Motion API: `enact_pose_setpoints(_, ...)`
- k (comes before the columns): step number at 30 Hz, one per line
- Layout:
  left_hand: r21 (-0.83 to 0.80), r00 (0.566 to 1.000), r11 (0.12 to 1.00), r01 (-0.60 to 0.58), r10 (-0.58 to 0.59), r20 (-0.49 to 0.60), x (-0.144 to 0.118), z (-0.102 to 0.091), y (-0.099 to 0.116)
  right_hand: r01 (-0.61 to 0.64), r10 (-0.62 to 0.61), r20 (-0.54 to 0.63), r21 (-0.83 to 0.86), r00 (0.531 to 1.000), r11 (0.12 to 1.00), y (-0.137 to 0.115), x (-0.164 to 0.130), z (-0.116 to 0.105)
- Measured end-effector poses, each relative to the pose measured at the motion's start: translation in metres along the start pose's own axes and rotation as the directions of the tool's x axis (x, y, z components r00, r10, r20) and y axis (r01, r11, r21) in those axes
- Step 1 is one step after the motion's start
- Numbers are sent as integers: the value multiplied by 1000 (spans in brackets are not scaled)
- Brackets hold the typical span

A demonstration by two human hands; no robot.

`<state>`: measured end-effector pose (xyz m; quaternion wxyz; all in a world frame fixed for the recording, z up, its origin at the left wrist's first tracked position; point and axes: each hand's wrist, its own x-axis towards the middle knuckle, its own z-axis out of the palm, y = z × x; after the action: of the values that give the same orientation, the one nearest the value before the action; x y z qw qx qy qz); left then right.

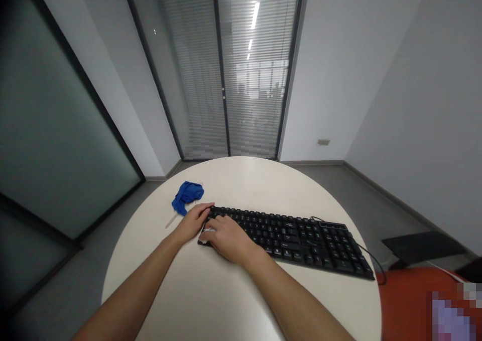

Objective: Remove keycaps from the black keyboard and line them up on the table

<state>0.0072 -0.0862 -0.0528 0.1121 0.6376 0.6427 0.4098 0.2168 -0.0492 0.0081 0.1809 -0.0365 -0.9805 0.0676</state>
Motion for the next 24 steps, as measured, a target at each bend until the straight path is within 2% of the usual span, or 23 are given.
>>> enact_pose_setpoints(4,-1,1000,1000,-1,1,5,0,0,1,16,-17,22,45,1000,999,1,1,-1)
enact_pose_setpoints(11,-11,1000,1000,19,-19,0,-1,-1,1,-5,-14,82,229,997,973,13,-6,-22)
enact_pose_setpoints(14,-12,1000,1000,19,-19,-1,-1,-1,1,-118,117,17,213,993,970,21,-9,-23)
enact_pose_setpoints(16,-14,1000,1000,15,-15,-1,-1,-1,1,-223,235,-57,171,970,960,26,-11,-20)
enact_pose_setpoints(18,-15,1000,1000,13,-13,0,-1,0,0,-286,301,-107,136,948,949,31,-12,-16)
enact_pose_setpoints(20,-15,1000,1000,12,-12,2,-1,0,0,-290,303,-117,119,946,950,32,-12,-11)
enact_pose_setpoints(24,-8,1000,1000,4,-4,2,-1,0,-1,-204,216,-87,128,973,971,27,-9,-6)
